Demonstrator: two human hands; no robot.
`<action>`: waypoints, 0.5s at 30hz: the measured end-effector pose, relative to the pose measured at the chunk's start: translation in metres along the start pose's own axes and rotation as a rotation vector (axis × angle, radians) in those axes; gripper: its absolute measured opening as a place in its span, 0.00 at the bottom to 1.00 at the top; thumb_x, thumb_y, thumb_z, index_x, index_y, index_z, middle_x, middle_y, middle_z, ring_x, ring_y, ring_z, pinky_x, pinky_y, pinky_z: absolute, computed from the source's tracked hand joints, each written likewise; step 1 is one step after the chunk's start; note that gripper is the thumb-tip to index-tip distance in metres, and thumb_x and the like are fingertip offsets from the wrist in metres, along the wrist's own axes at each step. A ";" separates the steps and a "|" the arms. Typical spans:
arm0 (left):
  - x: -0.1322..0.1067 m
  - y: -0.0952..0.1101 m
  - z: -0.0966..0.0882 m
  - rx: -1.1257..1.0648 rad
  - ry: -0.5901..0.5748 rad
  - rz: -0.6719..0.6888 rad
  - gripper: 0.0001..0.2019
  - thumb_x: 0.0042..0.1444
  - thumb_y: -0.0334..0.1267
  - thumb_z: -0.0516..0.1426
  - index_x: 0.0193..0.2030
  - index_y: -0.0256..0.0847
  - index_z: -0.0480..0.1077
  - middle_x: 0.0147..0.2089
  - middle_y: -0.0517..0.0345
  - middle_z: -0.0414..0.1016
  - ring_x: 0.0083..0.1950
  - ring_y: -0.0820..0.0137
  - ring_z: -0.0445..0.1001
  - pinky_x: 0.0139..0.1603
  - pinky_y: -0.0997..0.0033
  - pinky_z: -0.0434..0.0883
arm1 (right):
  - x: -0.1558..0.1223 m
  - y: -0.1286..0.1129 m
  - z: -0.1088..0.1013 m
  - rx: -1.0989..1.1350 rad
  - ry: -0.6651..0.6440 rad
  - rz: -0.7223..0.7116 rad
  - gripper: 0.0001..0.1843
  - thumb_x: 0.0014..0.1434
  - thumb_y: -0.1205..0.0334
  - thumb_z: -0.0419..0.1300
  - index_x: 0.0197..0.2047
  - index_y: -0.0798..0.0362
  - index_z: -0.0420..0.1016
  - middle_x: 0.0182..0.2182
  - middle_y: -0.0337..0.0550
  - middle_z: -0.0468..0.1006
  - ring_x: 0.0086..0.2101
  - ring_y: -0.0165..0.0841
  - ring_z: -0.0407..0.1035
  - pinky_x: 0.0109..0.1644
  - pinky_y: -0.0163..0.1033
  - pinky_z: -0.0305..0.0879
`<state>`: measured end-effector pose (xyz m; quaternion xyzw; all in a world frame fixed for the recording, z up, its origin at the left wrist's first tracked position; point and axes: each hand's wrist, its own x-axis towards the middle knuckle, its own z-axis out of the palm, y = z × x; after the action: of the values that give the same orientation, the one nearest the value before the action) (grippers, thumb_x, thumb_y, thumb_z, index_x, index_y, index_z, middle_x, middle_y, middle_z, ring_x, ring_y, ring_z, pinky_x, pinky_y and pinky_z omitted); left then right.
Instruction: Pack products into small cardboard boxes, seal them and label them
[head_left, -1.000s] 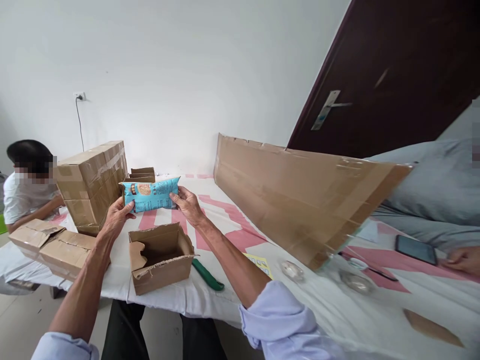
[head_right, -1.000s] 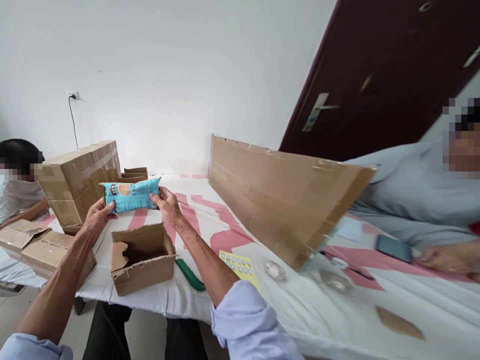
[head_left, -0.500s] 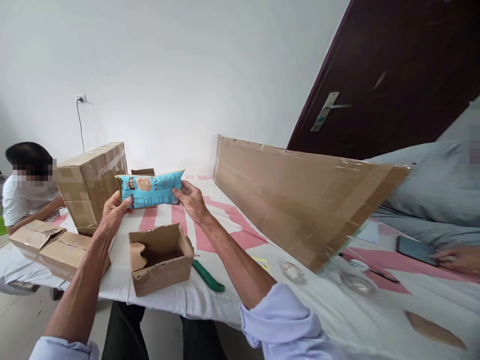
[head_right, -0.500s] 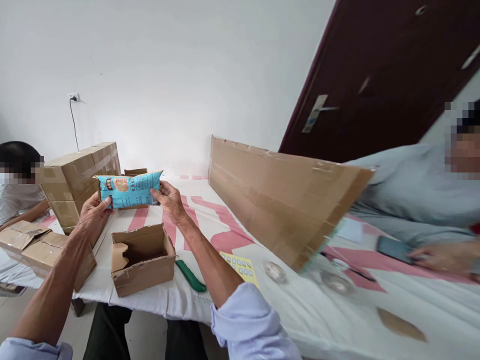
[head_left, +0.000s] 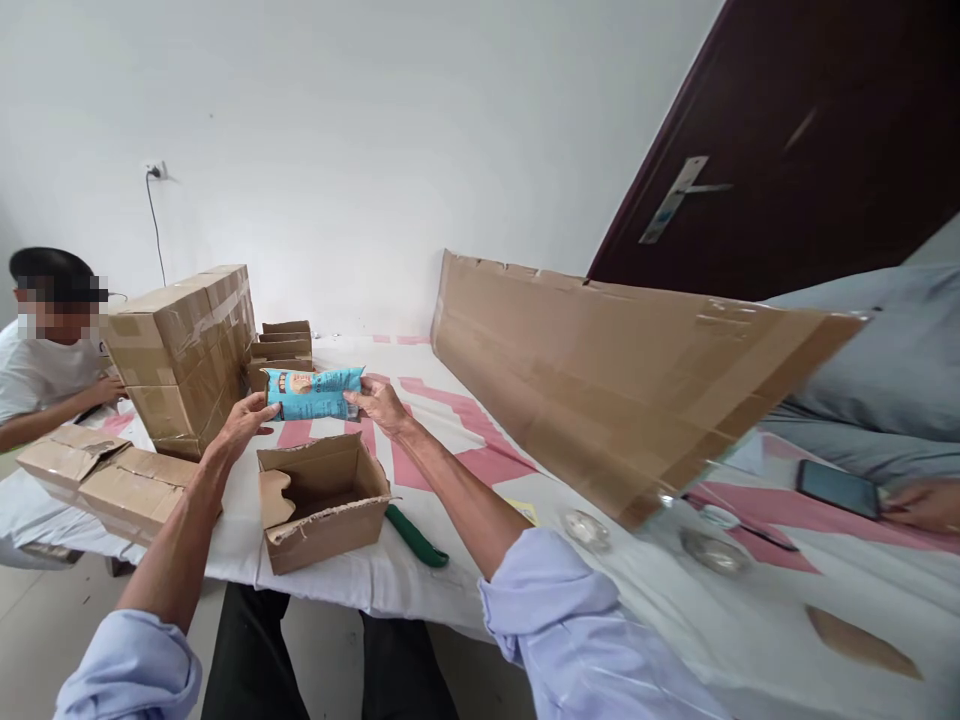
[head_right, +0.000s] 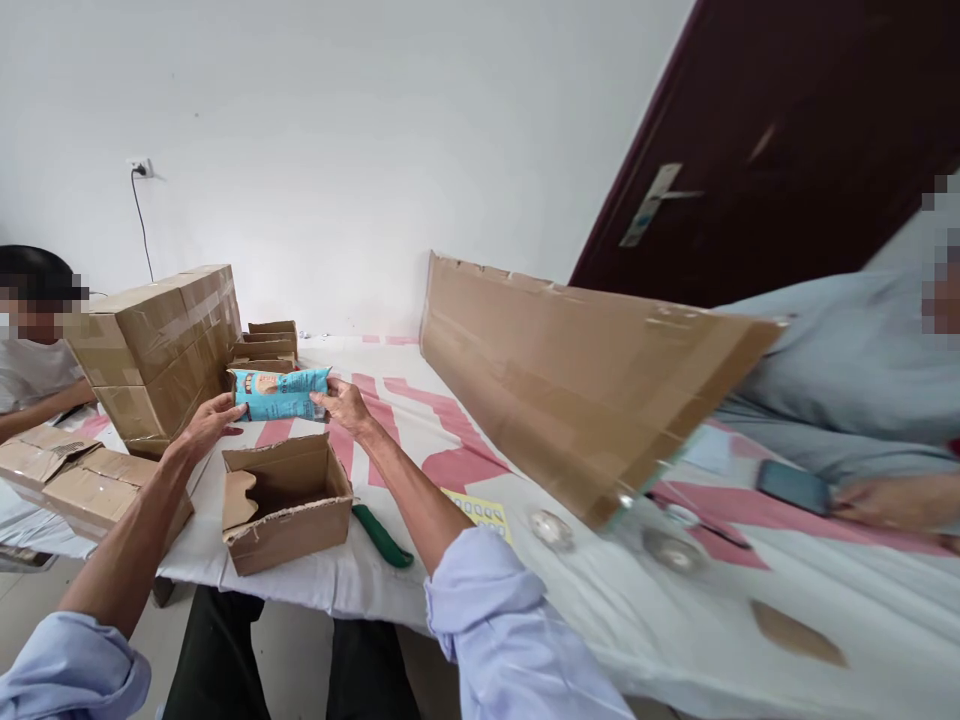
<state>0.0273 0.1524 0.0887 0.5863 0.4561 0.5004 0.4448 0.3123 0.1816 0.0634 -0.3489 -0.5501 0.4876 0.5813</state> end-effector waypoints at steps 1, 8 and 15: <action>0.001 -0.006 -0.001 0.008 0.018 -0.018 0.31 0.35 0.57 0.76 0.44 0.40 0.81 0.48 0.46 0.84 0.46 0.57 0.81 0.37 0.67 0.74 | 0.001 0.006 -0.002 -0.011 0.023 0.003 0.28 0.36 0.44 0.79 0.35 0.51 0.78 0.27 0.38 0.80 0.28 0.34 0.72 0.32 0.40 0.71; -0.010 -0.058 -0.009 -0.002 0.167 -0.138 0.33 0.33 0.57 0.75 0.44 0.40 0.78 0.41 0.47 0.84 0.42 0.58 0.81 0.36 0.69 0.71 | -0.003 0.050 -0.022 -0.096 0.112 0.089 0.23 0.37 0.48 0.77 0.31 0.51 0.75 0.20 0.35 0.73 0.22 0.30 0.65 0.26 0.39 0.65; -0.039 -0.097 0.007 -0.062 0.115 -0.183 0.33 0.29 0.60 0.76 0.37 0.37 0.79 0.30 0.50 0.82 0.33 0.56 0.81 0.33 0.65 0.72 | -0.006 0.088 -0.019 -0.103 0.025 0.093 0.22 0.45 0.45 0.76 0.33 0.51 0.78 0.23 0.39 0.77 0.30 0.39 0.74 0.34 0.43 0.72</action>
<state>0.0223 0.1319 -0.0139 0.4986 0.5168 0.5044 0.4795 0.3152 0.2034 -0.0244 -0.4096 -0.5505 0.4806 0.5460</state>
